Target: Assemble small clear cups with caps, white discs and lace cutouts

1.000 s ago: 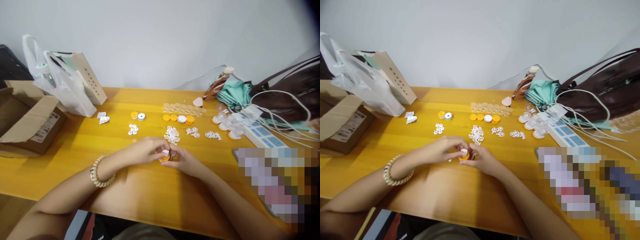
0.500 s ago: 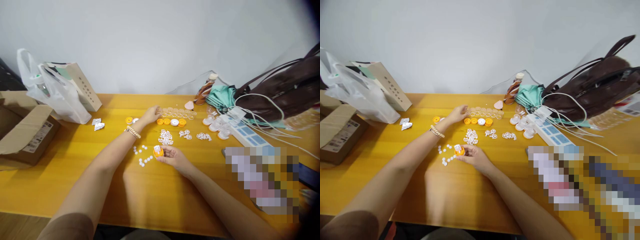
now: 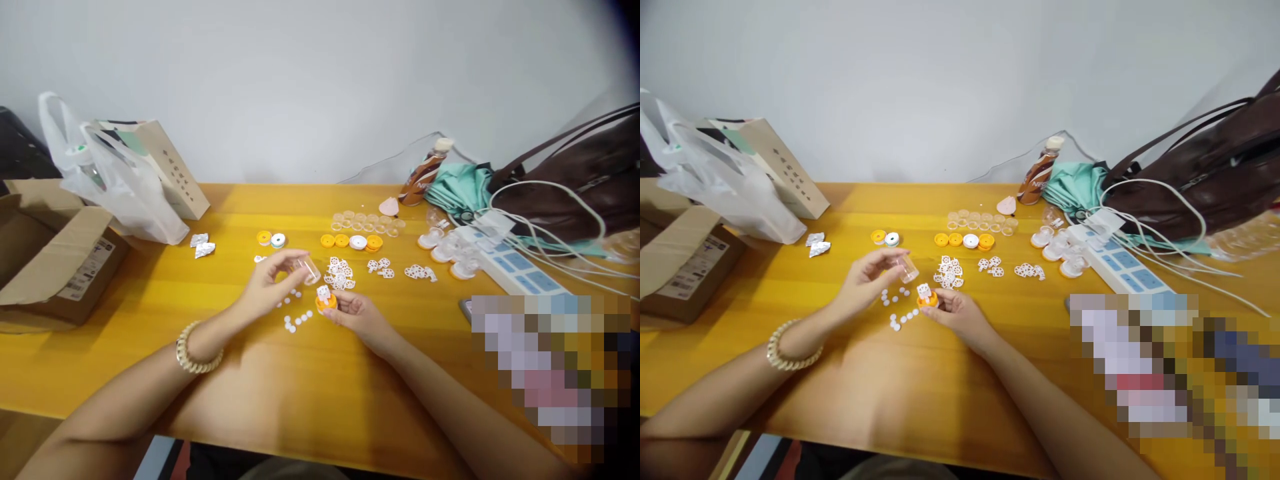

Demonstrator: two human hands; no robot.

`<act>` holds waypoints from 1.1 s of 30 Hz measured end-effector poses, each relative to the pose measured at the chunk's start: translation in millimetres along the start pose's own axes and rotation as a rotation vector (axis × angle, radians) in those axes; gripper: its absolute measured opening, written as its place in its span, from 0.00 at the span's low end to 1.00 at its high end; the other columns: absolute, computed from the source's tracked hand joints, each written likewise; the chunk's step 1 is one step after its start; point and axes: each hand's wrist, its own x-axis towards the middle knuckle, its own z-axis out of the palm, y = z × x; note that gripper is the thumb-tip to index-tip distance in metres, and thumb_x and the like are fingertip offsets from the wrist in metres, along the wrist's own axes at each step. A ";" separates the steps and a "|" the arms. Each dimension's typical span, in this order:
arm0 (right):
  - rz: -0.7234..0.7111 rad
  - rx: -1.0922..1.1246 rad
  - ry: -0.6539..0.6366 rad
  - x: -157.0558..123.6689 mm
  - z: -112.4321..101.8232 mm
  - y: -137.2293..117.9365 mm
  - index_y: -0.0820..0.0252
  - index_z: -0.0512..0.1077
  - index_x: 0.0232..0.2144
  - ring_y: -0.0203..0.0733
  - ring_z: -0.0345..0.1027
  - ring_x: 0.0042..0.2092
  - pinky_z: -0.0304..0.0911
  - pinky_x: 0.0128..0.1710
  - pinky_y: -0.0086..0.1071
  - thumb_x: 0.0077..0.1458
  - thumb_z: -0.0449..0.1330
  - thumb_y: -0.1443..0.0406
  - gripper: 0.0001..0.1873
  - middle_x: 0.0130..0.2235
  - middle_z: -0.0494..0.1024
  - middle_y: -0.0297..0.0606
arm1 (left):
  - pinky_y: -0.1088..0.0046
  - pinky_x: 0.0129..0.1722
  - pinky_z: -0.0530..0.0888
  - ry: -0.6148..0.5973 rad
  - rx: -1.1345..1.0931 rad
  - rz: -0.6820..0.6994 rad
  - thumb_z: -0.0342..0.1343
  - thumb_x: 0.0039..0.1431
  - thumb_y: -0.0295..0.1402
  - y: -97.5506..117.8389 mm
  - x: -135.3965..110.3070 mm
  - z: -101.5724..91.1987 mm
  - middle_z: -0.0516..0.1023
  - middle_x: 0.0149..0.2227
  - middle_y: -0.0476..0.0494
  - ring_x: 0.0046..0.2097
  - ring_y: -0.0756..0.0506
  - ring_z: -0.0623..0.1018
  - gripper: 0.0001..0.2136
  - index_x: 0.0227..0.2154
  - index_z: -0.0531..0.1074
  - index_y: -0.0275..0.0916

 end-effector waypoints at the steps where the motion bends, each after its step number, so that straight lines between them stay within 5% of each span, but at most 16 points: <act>1: 0.001 -0.001 -0.005 0.0 0.0 0.1 0.56 0.74 0.38 0.37 0.70 0.38 0.62 0.44 0.33 0.44 0.64 0.62 0.15 0.38 0.77 0.33 | 0.73 0.41 0.69 -0.015 0.039 0.028 0.55 0.54 0.34 0.8 -4.9 2.7 0.75 0.37 0.43 0.38 0.49 0.73 0.14 0.43 0.69 0.37; 10: -0.011 -0.040 -0.026 -0.2 -0.3 -2.1 0.57 0.74 0.39 0.40 0.70 0.40 0.61 0.46 0.37 0.44 0.64 0.61 0.17 0.39 0.78 0.35 | 0.74 0.38 0.70 -0.192 0.172 0.096 0.56 0.54 0.36 -4.0 -8.5 11.9 0.75 0.37 0.44 0.37 0.49 0.73 0.14 0.42 0.69 0.37; 33: -0.024 -0.044 -0.035 -1.3 0.8 0.7 0.57 0.74 0.39 0.37 0.68 0.36 0.61 0.40 0.32 0.45 0.64 0.63 0.15 0.34 0.77 0.33 | 0.75 0.33 0.69 -0.245 0.088 -0.054 0.57 0.52 0.41 -13.0 -13.4 18.3 0.74 0.31 0.45 0.32 0.51 0.72 0.14 0.37 0.69 0.35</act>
